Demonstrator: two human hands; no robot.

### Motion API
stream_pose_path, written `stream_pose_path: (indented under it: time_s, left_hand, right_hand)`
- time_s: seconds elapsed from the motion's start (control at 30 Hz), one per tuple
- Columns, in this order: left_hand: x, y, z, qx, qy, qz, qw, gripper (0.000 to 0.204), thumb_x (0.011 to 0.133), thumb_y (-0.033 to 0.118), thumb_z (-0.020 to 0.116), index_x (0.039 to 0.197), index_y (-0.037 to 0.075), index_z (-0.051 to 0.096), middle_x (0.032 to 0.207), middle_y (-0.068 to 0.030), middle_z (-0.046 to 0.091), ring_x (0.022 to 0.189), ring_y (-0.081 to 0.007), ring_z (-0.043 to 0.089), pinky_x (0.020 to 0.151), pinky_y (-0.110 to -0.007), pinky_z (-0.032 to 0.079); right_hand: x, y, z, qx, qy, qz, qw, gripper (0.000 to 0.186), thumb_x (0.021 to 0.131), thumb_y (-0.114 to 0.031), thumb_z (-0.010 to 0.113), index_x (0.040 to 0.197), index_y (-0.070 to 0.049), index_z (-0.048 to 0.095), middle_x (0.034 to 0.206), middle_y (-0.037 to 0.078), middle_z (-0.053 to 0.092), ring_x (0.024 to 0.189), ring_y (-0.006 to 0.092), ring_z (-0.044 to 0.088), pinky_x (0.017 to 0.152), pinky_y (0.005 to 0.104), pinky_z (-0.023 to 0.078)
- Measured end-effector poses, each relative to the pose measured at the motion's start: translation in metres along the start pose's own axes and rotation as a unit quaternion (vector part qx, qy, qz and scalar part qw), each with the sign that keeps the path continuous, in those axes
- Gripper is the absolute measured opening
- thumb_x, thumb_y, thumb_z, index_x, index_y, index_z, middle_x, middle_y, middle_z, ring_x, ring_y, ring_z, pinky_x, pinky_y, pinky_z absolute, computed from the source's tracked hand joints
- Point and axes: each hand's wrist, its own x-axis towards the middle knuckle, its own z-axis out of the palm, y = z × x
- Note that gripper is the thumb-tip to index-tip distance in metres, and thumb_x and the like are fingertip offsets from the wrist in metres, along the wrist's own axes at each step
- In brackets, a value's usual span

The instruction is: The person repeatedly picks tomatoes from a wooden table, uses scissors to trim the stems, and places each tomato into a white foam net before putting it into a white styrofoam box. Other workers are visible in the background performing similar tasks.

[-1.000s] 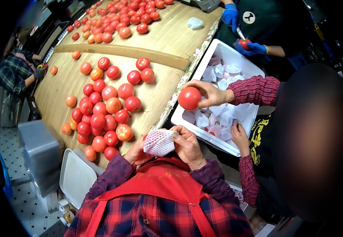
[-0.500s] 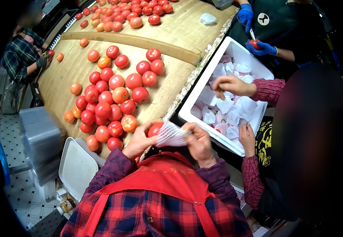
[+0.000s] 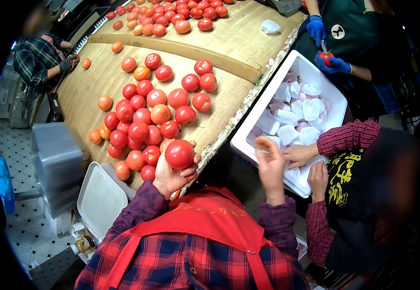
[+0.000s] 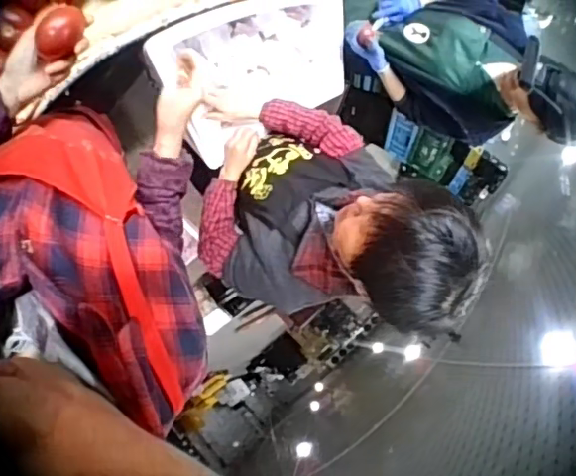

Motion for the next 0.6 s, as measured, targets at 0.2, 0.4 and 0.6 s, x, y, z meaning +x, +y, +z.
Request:
stream_pose_path:
  time_s: [0.2, 0.4, 0.6]
  left_hand:
    - [0.001, -0.003, 0.0, 0.052, 0.084, 0.047, 0.994, 0.048, 0.102, 0.043, 0.026, 0.12, 0.008, 0.053, 0.095, -0.0167, 0.062, 0.058, -0.0199, 0.054, 0.058, -0.033, 0.046]
    - [0.001, -0.01, 0.009, 0.529, 0.133, 0.348, 0.763, 0.024, 0.098, 0.019, 0.051, 0.104, 0.002, 0.066, 0.092, -0.011, 0.064, 0.08, -0.0183, 0.061, 0.078, -0.03, 0.049]
    - [-0.008, -0.001, 0.015, 0.601, 0.103, 0.355, 0.709, 0.015, 0.096, 0.011, 0.056, 0.097, -0.002, 0.064, 0.09, -0.0038, 0.056, 0.072, -0.0059, 0.049, 0.06, -0.019, 0.042]
  right_hand:
    - [-0.018, -0.035, 0.065, 0.066, -0.176, 0.072, 0.98, 0.035, 0.088, -0.003, 0.064, 0.122, 0.002, 0.055, 0.109, 0.008, 0.063, 0.086, 0.0072, 0.059, 0.073, 0.0207, 0.049]
    - [-0.028, -0.039, 0.1, 0.014, -0.253, 0.05, 0.966, 0.073, 0.076, -0.019, 0.081, 0.135, -0.001, 0.041, 0.121, 0.013, 0.055, 0.106, 0.0161, 0.057, 0.091, 0.0302, 0.048]
    - [-0.024, -0.026, 0.095, 0.119, -0.244, 0.097, 0.958, 0.075, 0.071, -0.016, 0.083, 0.133, -0.003, 0.042, 0.118, 0.009, 0.053, 0.107, 0.0166, 0.056, 0.094, 0.0299, 0.047]
